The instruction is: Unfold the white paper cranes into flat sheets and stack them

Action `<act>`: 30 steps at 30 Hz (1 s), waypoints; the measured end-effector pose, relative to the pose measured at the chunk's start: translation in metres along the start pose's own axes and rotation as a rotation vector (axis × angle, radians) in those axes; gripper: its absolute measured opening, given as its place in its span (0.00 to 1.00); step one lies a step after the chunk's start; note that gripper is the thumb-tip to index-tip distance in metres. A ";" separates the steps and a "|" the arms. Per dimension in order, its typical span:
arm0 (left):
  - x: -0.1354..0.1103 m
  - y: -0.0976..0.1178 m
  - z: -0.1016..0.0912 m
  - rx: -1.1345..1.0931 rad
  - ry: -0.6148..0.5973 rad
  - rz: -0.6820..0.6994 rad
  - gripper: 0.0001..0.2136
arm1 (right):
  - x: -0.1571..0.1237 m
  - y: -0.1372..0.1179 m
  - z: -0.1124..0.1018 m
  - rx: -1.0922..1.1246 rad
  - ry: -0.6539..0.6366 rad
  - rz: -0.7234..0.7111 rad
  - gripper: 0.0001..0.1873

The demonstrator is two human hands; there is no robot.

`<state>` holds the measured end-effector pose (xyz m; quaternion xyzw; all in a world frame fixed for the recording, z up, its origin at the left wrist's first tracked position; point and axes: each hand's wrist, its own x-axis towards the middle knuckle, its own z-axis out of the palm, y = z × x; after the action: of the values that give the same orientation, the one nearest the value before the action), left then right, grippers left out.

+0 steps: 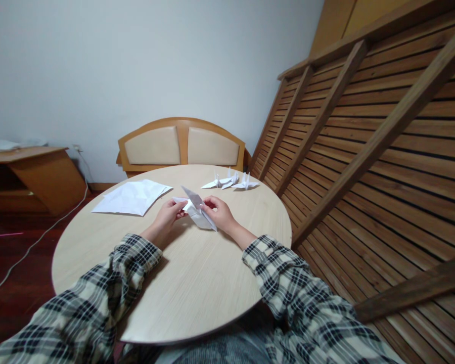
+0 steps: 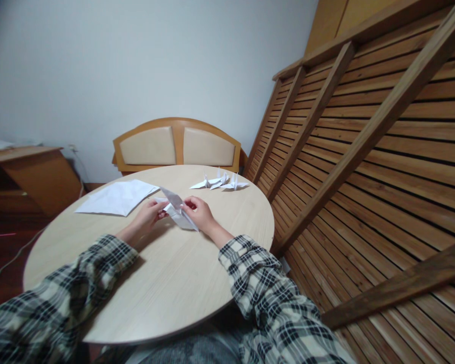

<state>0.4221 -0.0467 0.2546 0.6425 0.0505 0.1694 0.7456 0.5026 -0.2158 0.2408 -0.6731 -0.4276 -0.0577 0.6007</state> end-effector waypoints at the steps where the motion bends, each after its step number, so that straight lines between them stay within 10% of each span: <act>1: 0.000 0.000 0.000 -0.005 0.001 0.008 0.09 | 0.000 0.001 0.000 0.014 0.006 0.010 0.08; 14: -0.001 0.007 0.004 -0.327 -0.102 0.004 0.13 | 0.006 0.008 -0.006 0.221 0.058 0.085 0.09; 30: -0.014 0.006 0.019 -0.055 -0.127 -0.106 0.09 | 0.005 0.005 -0.005 0.111 0.135 0.070 0.08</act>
<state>0.4130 -0.0680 0.2620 0.6276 0.0324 0.0898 0.7727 0.5112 -0.2169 0.2414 -0.6478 -0.3649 -0.0584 0.6662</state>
